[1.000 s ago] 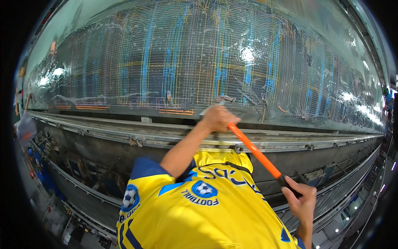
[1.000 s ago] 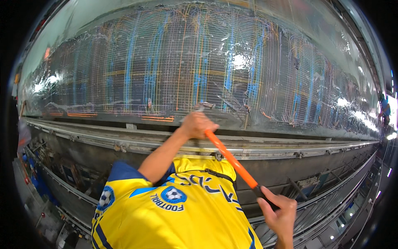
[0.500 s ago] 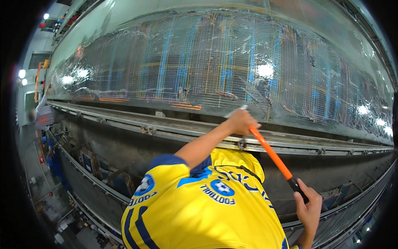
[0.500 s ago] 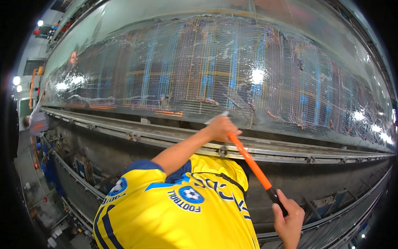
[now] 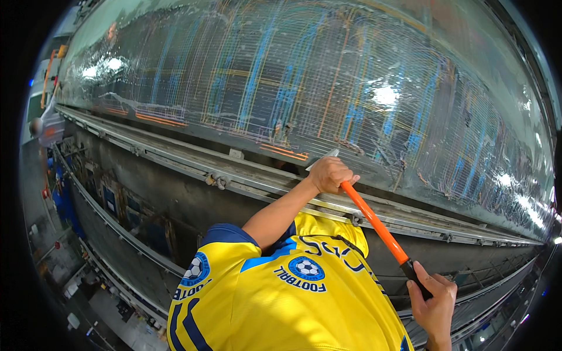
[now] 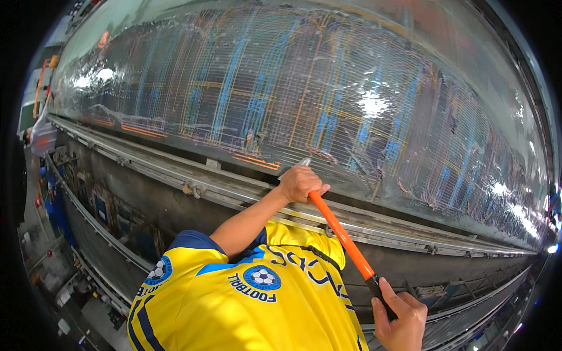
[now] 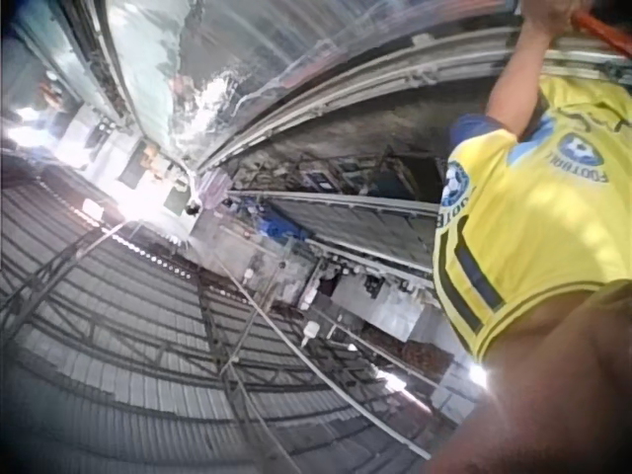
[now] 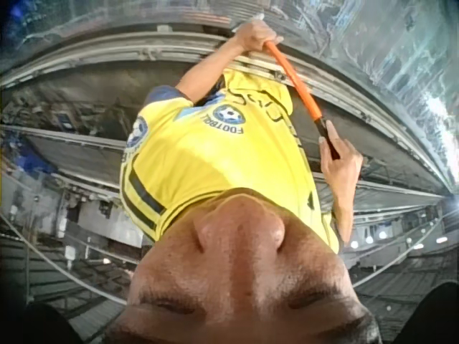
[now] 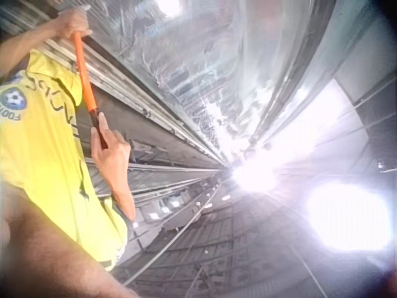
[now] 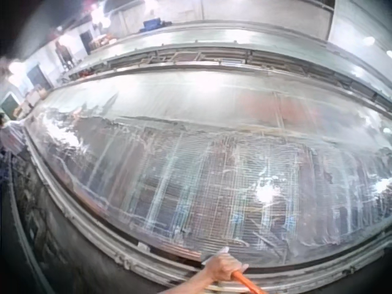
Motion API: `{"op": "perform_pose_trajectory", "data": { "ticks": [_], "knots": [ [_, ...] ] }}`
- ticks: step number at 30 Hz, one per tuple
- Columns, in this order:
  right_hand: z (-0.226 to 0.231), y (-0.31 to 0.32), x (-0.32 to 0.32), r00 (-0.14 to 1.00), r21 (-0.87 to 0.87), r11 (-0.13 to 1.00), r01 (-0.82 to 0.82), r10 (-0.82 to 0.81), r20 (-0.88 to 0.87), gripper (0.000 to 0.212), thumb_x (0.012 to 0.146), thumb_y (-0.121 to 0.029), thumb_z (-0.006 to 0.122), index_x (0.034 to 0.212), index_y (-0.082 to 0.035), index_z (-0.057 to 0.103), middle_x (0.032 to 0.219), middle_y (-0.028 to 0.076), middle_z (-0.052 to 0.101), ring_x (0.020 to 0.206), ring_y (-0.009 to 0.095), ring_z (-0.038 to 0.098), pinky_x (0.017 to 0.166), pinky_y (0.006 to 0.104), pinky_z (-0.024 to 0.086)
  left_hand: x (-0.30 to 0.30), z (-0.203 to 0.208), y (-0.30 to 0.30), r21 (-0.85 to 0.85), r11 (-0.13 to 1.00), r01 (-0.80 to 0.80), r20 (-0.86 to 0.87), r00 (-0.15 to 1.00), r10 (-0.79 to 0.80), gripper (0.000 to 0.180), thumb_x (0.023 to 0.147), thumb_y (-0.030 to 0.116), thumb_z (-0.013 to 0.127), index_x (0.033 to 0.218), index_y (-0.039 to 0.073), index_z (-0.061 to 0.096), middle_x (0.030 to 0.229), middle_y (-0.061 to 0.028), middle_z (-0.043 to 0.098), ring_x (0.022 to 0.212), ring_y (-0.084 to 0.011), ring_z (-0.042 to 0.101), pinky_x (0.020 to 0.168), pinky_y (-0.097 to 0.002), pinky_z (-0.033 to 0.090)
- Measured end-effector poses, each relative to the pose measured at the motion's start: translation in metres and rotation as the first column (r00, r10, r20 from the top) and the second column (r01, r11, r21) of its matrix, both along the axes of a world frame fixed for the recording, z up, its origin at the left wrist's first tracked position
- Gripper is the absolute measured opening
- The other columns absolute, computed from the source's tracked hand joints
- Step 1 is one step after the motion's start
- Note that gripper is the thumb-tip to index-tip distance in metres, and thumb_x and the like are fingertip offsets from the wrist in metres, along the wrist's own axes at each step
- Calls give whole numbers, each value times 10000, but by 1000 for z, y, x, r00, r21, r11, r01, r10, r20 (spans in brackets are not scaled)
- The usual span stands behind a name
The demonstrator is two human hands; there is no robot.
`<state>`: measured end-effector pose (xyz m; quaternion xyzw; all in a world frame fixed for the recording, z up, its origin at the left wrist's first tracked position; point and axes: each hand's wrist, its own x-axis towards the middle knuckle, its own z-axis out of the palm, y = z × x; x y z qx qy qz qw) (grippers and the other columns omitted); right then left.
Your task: The person uses a long-handled scraper to remove debris and residue from the surface of large rectangular tanks filled with water. The person moves along the walkway between the tanks, repeatedly scraping the surface and occasionally pausing to look around.
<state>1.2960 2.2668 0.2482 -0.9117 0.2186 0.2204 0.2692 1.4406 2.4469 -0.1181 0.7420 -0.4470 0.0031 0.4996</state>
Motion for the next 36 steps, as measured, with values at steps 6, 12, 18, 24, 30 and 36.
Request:
{"op": "perform_pose_trajectory", "data": {
  "ticks": [6,12,18,24,30,36],
  "knots": [
    [1,35,41,990,4,999,37,-37,-134,392,712,0,790,1103,9,761,619,156,617,494,236,572,510,336,411,22,-3,55,33,999,4,-80,997,-2,466,866,242,749,528,142,444,489,-34,513,435,-248,534,498,-374,457],
    [-44,80,48,994,212,974,84,-68,-83,432,766,-45,802,1192,-34,734,664,154,624,551,276,599,537,350,450,83,-3,147,260,962,87,73,991,-109,377,846,225,750,560,149,516,522,-23,552,497,-210,587,519,-333,453],
    [-143,161,21,980,555,820,138,-193,43,432,875,-88,740,1303,-114,689,715,163,618,620,307,607,601,393,481,164,-4,265,458,882,109,301,915,-269,206,795,220,761,639,172,636,545,-3,562,525,-217,577,567,-358,450],
    [-113,155,21,938,495,853,164,-291,190,388,844,-41,721,1231,-70,710,889,178,701,776,318,692,709,352,535,162,27,233,392,903,174,278,914,-297,308,820,242,759,583,162,578,568,-12,558,544,-245,544,571,-393,412],
    [-41,88,-73,879,246,862,442,-471,69,379,791,-3,661,1165,31,713,1026,197,752,882,202,717,830,282,526,37,27,59,214,909,357,82,921,-381,522,865,484,726,540,137,510,515,-49,535,498,-288,568,522,-417,415],
    [-27,96,-80,912,34,938,344,-342,227,342,797,-38,685,1126,44,730,727,93,679,640,126,610,626,262,449,2,3,34,187,944,270,28,960,-280,545,890,470,695,520,127,489,488,-80,535,478,-334,577,482,-449,429]
  ]
}}
